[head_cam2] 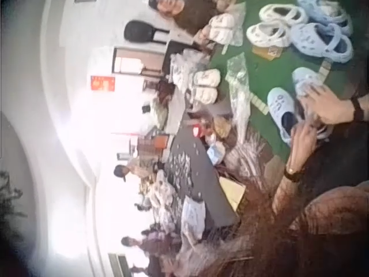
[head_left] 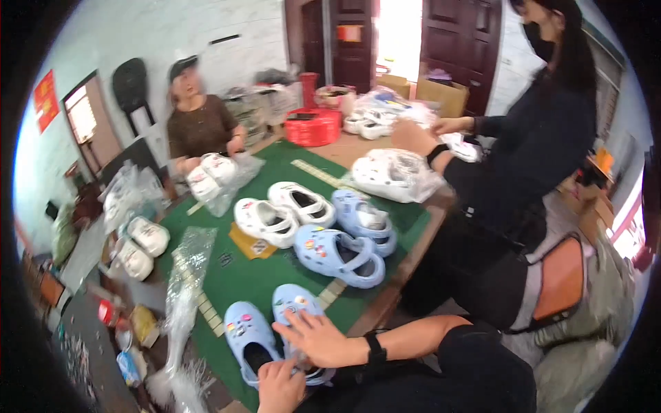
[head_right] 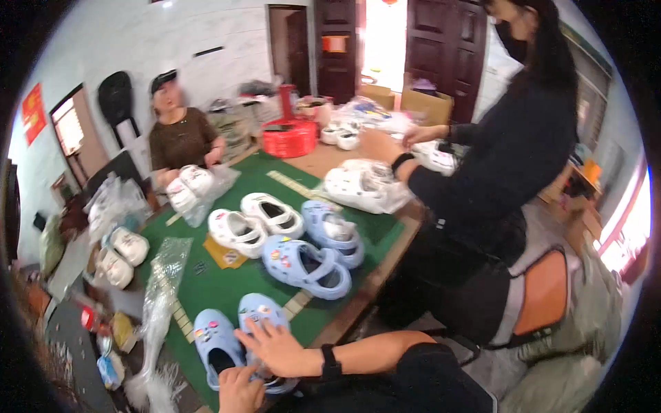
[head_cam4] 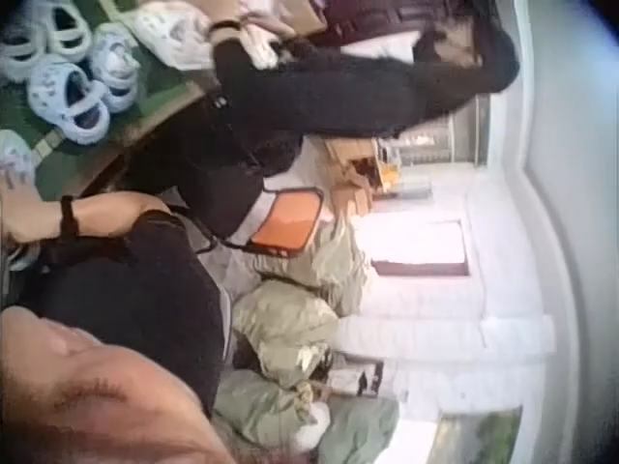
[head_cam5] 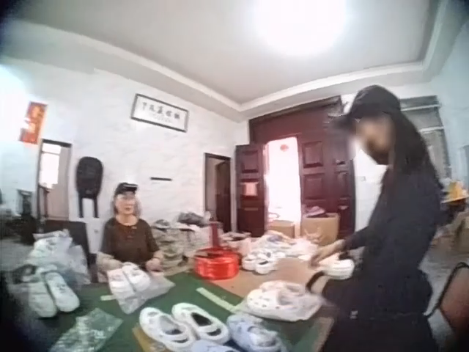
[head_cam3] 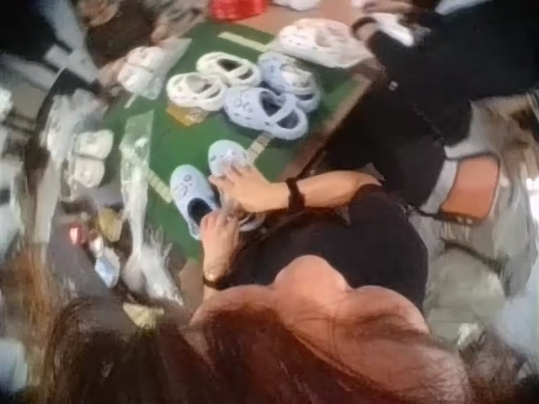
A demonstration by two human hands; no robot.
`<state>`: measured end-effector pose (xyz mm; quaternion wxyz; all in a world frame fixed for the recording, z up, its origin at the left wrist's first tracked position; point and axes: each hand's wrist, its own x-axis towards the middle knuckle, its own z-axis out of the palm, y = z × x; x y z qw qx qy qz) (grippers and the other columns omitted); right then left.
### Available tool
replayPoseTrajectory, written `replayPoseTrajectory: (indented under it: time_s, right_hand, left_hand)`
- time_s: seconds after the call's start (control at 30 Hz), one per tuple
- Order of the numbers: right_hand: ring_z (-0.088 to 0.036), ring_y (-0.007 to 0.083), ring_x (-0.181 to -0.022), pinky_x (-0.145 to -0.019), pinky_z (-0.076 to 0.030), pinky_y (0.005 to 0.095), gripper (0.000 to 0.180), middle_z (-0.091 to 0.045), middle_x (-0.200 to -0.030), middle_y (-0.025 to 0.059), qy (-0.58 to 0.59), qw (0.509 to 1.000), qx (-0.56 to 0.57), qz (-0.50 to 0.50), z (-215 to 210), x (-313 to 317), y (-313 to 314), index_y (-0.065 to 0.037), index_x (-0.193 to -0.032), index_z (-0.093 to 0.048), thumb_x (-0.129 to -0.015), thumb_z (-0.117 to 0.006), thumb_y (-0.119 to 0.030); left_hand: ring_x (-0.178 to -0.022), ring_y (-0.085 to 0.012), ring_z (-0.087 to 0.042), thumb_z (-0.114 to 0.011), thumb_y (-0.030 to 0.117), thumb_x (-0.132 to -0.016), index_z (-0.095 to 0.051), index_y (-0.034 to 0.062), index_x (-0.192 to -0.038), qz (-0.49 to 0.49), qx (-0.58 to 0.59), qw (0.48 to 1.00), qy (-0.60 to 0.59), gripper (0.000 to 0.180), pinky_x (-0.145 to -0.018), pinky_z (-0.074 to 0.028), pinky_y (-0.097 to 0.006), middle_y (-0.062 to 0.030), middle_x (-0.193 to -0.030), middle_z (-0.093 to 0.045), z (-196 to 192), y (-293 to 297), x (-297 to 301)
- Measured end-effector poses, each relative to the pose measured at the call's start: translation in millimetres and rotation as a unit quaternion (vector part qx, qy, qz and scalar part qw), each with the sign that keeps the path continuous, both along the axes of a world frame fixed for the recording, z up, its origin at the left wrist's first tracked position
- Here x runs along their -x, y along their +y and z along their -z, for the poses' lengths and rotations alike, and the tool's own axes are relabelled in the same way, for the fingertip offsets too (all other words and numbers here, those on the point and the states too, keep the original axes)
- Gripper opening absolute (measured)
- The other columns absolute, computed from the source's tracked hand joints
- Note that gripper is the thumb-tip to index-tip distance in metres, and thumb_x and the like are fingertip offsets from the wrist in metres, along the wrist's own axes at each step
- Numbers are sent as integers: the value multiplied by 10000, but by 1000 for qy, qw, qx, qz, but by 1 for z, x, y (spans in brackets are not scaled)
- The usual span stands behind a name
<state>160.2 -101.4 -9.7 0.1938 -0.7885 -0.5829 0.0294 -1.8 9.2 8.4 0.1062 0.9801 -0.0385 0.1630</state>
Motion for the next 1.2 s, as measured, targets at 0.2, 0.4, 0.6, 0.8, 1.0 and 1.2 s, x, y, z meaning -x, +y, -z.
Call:
replayPoseTrajectory:
  time_s: [0.2, 0.4, 0.6, 0.8, 1.0, 1.2]
  right_hand:
    - [-547, 364, -983, -732, -511, 471, 542, -545, -1103, 106, -84, 994, -68, 3, 6, -23, 21, -103, -1289, -521, -757, -618, -134]
    - [-541, 338, -1015, -830, -480, 432, 476, -567, -1104, 107, -105, 989, -81, -70, 15, -61, 50, -120, -1193, -568, -724, -648, -100]
    - [-511, 363, -1081, -950, -439, 441, 569, -552, -1154, 127, -48, 985, -106, -128, 0, -78, 70, -101, -1180, -588, -636, -743, -43]
    - [-376, 444, -1307, -1094, -330, 466, 942, -372, -1420, 296, 52, 995, -87, 7, 28, -84, 57, -24, -1423, -365, -622, -821, -216]
    - [-318, 411, -1388, -1128, -309, 406, 919, -339, -1466, 288, 152, 987, -40, -37, 36, -91, 68, 32, -1415, -366, -626, -772, -208]
    - [-297, 387, -1411, -1130, -303, 390, 914, -333, -1477, 277, 187, 978, -13, -96, 32, -94, 90, -38, -1429, -393, -610, -779, -169]
  left_hand:
    - [-1022, -309, -566, -672, 91, -792, -601, 28, -938, 3, 150, 989, -20, 174, -892, -476, -390, -112, -1123, -591, 11, -1, 2]
    - [-1130, -306, -522, -725, 213, -788, -609, 69, -1089, -69, 101, 991, -51, 353, -951, -424, -416, -117, -1226, -551, 14, -1, -9]
    - [-1152, -272, -503, -773, 250, -671, -629, 108, -1073, -162, 38, 985, -36, 450, -968, -391, -411, -76, -1222, -550, 15, 23, 7]
    - [-1124, -268, -513, -758, 248, -684, -667, 76, -890, -112, 67, 991, 26, 283, -958, -392, -408, -72, -1184, -571, 12, 33, 20]
    - [-1074, -337, -538, -730, 126, -750, -583, 23, -846, -102, 257, 957, -86, 204, -924, -433, -436, -121, -1142, -586, 25, 38, 10]
    - [-871, -351, -632, -695, 254, -861, -576, 35, -977, -244, 263, 931, -59, 275, -723, -509, -410, -167, -944, -643, 21, 38, -4]
